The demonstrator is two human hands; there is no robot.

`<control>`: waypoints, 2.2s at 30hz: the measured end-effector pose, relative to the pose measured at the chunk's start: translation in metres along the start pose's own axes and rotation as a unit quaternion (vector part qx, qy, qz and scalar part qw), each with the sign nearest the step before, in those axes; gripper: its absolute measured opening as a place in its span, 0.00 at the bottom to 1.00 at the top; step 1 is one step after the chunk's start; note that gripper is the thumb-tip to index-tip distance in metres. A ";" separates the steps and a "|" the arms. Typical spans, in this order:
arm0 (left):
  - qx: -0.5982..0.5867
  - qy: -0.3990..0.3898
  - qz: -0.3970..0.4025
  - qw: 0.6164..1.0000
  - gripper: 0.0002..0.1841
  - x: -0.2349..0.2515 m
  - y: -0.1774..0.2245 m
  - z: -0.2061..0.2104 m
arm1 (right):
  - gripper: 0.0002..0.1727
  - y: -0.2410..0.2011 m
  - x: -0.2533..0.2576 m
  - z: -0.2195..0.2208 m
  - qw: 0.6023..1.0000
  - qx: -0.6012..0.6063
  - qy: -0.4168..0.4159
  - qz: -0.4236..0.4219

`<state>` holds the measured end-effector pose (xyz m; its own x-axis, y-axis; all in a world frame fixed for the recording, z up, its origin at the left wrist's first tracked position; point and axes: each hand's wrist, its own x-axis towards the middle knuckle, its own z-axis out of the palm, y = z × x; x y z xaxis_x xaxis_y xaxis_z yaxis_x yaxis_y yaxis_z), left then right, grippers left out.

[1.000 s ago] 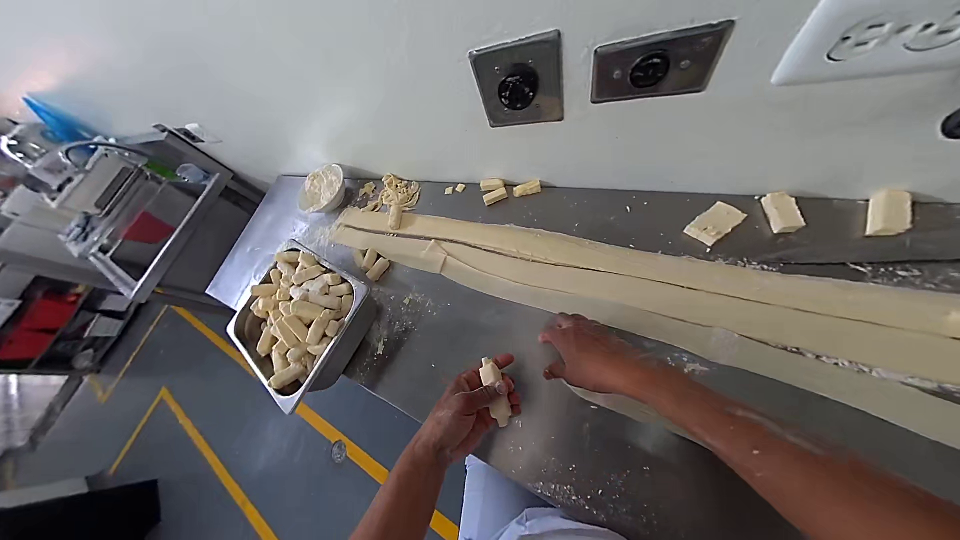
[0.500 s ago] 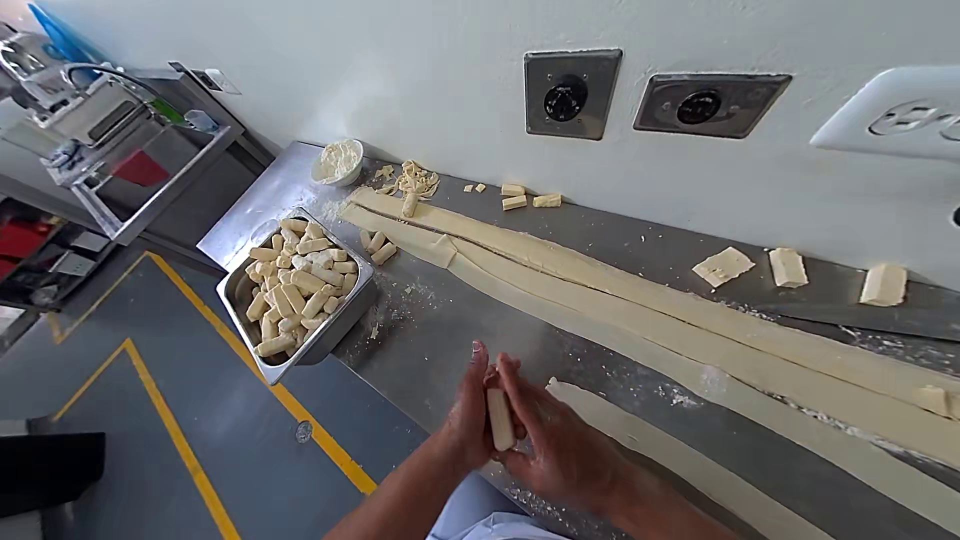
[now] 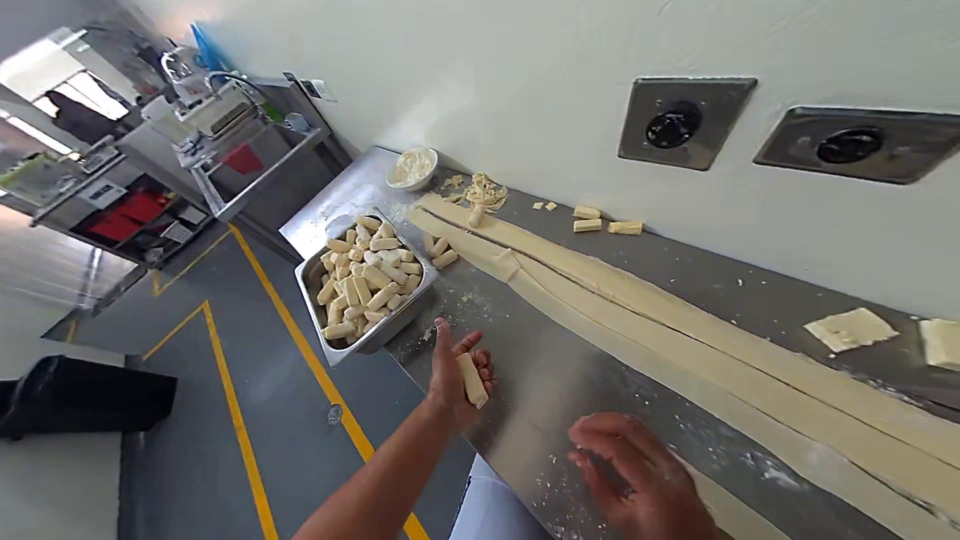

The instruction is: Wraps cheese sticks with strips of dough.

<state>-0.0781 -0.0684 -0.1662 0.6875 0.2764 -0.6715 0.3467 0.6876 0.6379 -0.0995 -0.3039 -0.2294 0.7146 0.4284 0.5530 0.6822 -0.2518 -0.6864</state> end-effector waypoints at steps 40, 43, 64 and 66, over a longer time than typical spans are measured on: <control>0.128 0.107 0.277 0.946 0.21 0.031 0.079 -0.043 | 0.15 0.020 0.016 -0.029 0.988 -0.068 0.000 0.139; 0.274 0.263 0.310 0.872 0.26 0.071 0.162 -0.083 | 0.10 0.043 -0.015 -0.067 0.950 -0.157 -0.129 0.237; 0.233 -0.329 0.135 0.905 0.13 -0.038 -0.178 0.072 | 0.16 -0.007 0.045 -0.107 0.917 0.106 -0.188 0.336; 0.207 -0.263 0.070 0.940 0.08 -0.040 -0.180 0.075 | 0.17 0.004 0.044 -0.109 0.926 0.072 -0.184 0.322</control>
<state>-0.1199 -0.2530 -0.2260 0.9269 -0.1003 -0.3616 0.3743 0.3184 0.8710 -0.0479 -0.3810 -0.1561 0.8463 0.5038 -0.1730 0.0870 -0.4511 -0.8882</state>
